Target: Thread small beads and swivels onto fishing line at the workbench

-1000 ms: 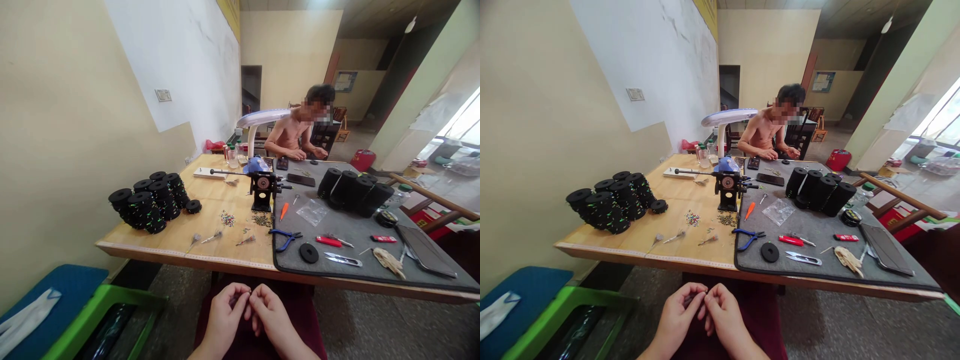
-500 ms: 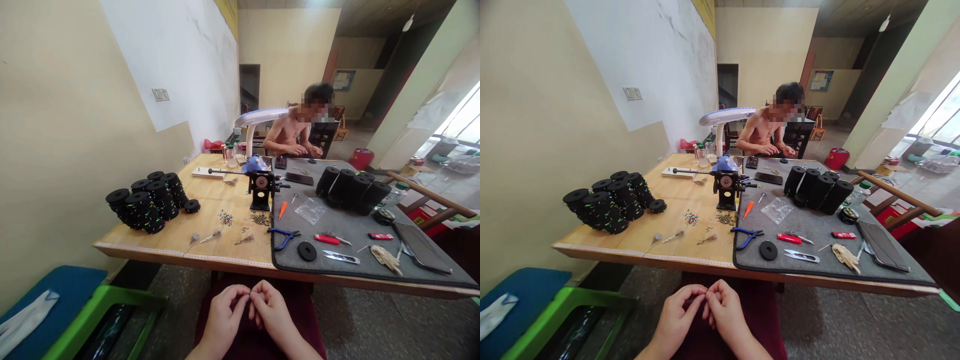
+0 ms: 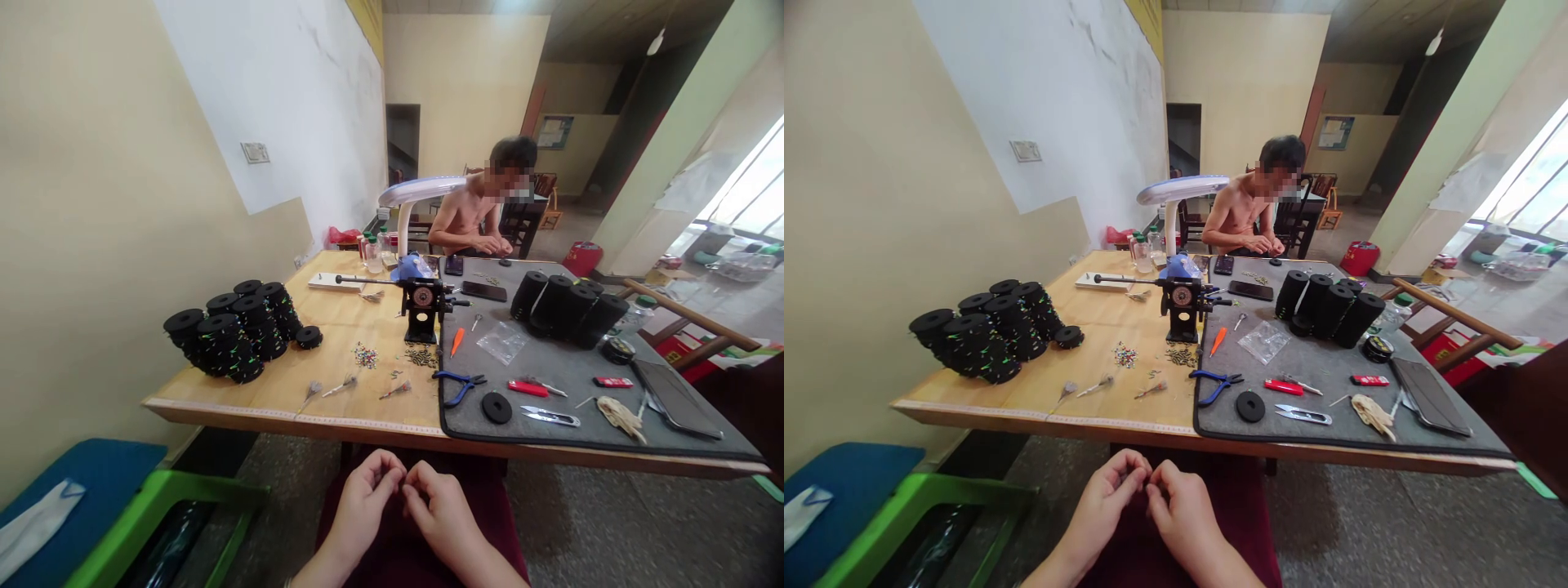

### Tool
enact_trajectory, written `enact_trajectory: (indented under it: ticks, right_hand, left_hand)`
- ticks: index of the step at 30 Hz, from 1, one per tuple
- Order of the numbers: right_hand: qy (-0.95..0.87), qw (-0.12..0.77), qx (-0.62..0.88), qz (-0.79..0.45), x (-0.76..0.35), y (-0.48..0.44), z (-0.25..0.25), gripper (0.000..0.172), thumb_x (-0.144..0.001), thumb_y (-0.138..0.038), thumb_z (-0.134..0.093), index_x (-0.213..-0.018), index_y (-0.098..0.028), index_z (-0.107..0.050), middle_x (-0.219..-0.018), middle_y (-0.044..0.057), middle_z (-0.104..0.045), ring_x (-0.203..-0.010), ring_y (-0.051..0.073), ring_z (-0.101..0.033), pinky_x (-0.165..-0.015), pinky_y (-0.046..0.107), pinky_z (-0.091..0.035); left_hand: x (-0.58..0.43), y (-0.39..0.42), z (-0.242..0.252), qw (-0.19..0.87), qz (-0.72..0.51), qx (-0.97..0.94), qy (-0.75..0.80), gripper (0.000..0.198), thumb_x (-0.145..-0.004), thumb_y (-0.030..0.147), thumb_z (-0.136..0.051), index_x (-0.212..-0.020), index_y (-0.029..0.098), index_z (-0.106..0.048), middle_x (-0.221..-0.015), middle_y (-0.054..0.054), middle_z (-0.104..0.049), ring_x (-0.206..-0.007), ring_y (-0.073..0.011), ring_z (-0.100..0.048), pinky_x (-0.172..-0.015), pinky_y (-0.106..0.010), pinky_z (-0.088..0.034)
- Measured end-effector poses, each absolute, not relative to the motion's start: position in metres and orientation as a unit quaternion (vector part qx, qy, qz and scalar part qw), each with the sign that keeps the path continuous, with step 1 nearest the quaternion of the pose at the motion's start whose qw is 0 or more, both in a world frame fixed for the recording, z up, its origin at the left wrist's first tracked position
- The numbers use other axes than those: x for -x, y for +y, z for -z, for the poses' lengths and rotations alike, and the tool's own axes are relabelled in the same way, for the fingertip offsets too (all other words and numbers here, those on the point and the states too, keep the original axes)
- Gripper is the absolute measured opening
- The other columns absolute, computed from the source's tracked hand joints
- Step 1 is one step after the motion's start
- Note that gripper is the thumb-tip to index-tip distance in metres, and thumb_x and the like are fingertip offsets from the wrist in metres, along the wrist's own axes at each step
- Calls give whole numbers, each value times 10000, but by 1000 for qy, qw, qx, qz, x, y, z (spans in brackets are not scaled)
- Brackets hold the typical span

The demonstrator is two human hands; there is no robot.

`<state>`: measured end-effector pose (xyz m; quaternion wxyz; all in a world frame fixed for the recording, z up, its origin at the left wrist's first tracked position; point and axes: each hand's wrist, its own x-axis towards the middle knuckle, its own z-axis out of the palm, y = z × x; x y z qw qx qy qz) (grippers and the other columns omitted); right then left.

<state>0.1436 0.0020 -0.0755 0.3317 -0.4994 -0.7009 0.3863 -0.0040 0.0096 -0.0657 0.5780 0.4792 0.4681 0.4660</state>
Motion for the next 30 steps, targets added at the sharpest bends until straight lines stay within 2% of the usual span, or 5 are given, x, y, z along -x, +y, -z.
enact_trajectory:
  ticks: [3,9,21,26,30]
  right_hand:
    - [-710,329,501,-369,-145,2,69,138,-842,-186,-469,-755,-203,-575,-629,-14,-631,-559,125,-556,-548,202,-370]
    - [-757,321,491,-288,-159,5,53,145,-833,-170,-490,-758,-214,-605,-693,1,-622,-647,143,-548,-600,221,-373]
    - [-754,311,556,-157,-224,15,52,201,-892,-250,-454,-773,-213,-610,-748,53,-620,-748,199,-554,-663,279,-412]
    - [-746,304,573,-153,-230,14,56,206,-888,-263,-465,-787,-214,-637,-764,55,-645,-735,198,-579,-660,283,-432]
    - [-737,320,568,-176,-231,14,58,221,-886,-273,-476,-898,-238,-693,-857,70,-704,-797,217,-626,-725,315,-475]
  left_hand:
    - [3,10,60,638,-472,-420,440,224,-804,370,-607,-724,179,-524,-614,32,-540,-534,-98,-454,-514,-210,-373]
    - [3,11,40,710,-494,-330,377,230,-777,334,-659,-734,188,-488,-598,52,-508,-522,-76,-420,-515,-199,-341]
    - [35,6,-11,677,-572,-280,369,275,-680,319,-761,-678,184,-521,-582,45,-461,-518,-70,-366,-464,-184,-298]
    - [33,1,-20,669,-573,-287,376,267,-668,324,-764,-679,188,-535,-575,44,-455,-509,-75,-364,-464,-194,-306]
    - [20,-3,-19,669,-539,-330,391,249,-715,362,-719,-697,186,-544,-595,31,-484,-522,-86,-391,-486,-208,-331]
